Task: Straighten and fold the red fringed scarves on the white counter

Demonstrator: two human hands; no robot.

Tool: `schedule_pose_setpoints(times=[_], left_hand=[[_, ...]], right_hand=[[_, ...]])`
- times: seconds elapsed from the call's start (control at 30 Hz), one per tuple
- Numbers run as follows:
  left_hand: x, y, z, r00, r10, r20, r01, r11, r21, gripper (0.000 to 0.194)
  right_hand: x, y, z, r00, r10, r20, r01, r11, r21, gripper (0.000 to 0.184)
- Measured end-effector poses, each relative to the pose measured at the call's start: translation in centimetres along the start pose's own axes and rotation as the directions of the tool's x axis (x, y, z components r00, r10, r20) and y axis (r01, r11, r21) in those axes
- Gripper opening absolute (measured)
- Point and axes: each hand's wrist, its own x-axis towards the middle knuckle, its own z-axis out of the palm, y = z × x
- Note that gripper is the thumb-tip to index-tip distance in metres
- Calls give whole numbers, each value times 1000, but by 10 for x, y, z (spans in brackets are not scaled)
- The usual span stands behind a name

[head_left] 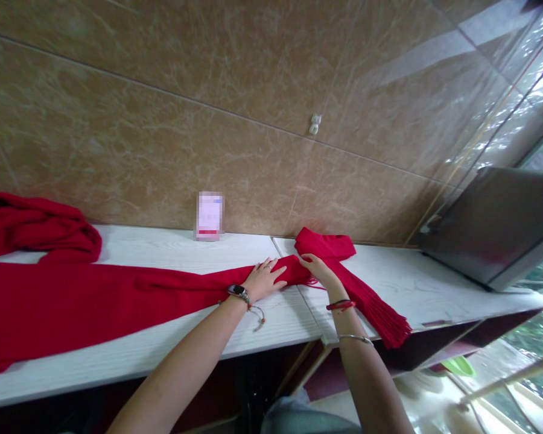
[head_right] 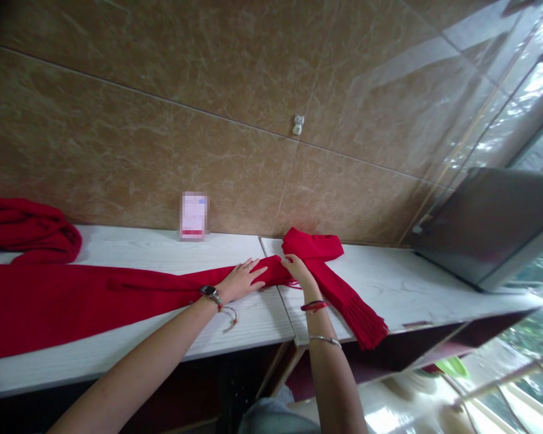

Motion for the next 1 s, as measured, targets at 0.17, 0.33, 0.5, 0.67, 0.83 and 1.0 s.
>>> schedule_pose_setpoints(times=[0.17,0.33,0.5,0.67,0.83,1.0], left_hand=[[1,-1,2,1000,0,-1,0,1000,2,49],[1,1,2,1000,2,-16,-2,1000,5,49],[1,1,2,1000,5,-13,-5,1000,-1,48],[2,-1,3,1000,6,-21,-6,1000,-9,50],[2,0,4,999,16,-36,-17,1000,-26,48],[3,0,6,999,-21,-38,20,999,-31,46]], right_hand=[[-2,-5,-4,997,72,16,-73,993,96,31],[11,-6,2,982,188,-29,-187,982,22,36],[37,-12,3,993,121,6,-120,987,-111,20],[53,-23,-15,979,66,193,-24,977,-213,8],[63,-23,-25,950,111,292,-6,941,-337,10],[52,-19,0,984,17,179,61,906,-418,14]])
